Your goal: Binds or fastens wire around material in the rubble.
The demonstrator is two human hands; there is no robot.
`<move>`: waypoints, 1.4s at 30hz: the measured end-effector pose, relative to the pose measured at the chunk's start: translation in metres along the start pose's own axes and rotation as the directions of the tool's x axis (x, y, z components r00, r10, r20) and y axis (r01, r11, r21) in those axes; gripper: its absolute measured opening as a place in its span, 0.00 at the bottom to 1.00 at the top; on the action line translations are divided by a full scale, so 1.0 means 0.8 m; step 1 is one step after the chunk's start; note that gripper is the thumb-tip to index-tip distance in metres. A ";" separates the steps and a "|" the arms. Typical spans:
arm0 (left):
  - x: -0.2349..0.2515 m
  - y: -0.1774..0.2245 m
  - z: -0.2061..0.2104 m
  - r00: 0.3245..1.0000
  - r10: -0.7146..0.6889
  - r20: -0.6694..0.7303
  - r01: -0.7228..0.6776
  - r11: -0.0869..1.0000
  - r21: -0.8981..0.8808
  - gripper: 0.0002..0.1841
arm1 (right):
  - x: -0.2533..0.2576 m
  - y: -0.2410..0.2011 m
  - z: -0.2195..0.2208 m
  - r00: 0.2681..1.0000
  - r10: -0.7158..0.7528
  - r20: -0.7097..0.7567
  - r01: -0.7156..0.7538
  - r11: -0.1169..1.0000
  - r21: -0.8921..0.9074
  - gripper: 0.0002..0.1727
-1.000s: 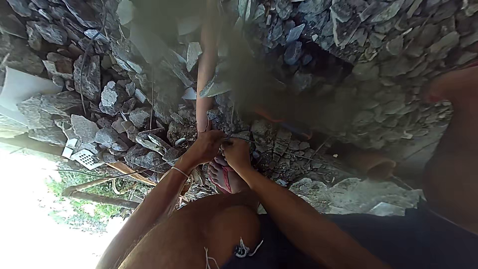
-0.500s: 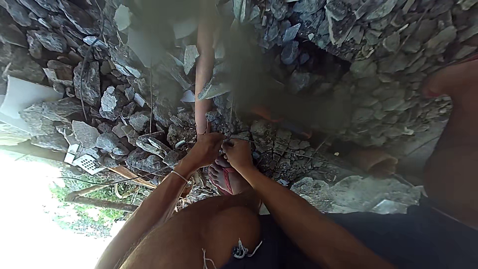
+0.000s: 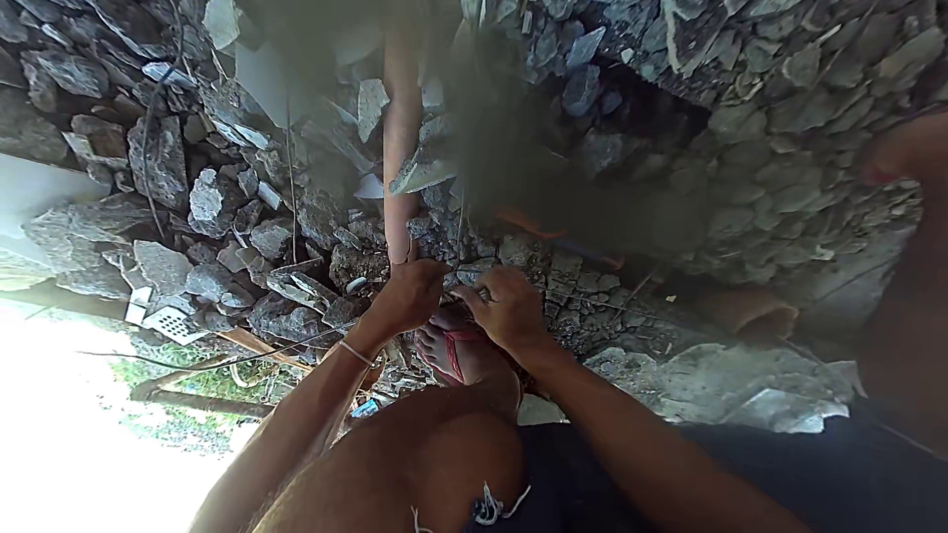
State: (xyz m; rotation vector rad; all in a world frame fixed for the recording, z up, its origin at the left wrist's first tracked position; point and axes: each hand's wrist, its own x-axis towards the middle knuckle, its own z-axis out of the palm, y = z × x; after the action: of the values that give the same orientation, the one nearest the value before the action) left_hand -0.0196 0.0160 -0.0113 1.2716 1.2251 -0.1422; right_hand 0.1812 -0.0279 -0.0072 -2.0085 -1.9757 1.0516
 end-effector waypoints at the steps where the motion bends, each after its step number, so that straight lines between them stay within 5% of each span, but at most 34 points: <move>1: 0.001 -0.001 0.000 1.000 0.005 -0.015 -0.005 1.000 -0.004 0.15 | 0.013 0.005 -0.008 0.997 -0.072 -0.021 0.070 0.995 -0.069 0.21; 6: 0.012 -0.012 0.001 0.992 0.103 -0.066 -0.106 0.994 -0.033 0.14 | 0.048 0.014 -0.005 0.930 -0.084 0.357 0.124 0.988 -0.091 0.29; 13: 0.014 -0.018 0.002 0.999 0.052 -0.014 -0.053 0.991 -0.126 0.14 | 0.059 0.015 -0.006 0.855 -0.021 0.517 -0.044 0.993 0.113 0.25; 26: 0.017 -0.031 -0.001 0.997 0.038 0.061 -0.018 0.956 -0.293 0.12 | 0.063 0.003 0.002 0.860 0.097 0.501 -0.100 0.995 -0.020 0.13; 34: 0.016 -0.022 0.012 0.990 0.090 -0.110 -0.084 0.995 0.056 0.14 | 0.066 0.002 -0.004 0.823 0.120 0.556 -0.137 0.991 -0.011 0.15; 42: 0.023 -0.061 0.027 0.902 0.391 -0.184 -0.335 0.902 0.274 0.16 | 0.059 -0.002 0.005 0.858 0.147 0.492 -0.130 0.989 -0.069 0.13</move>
State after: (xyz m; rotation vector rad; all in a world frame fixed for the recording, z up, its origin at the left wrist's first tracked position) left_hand -0.0316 -0.0099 -0.0601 1.7466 1.1674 0.1468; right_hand 0.1726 0.0145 -0.0271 -2.0767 -2.0964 1.7319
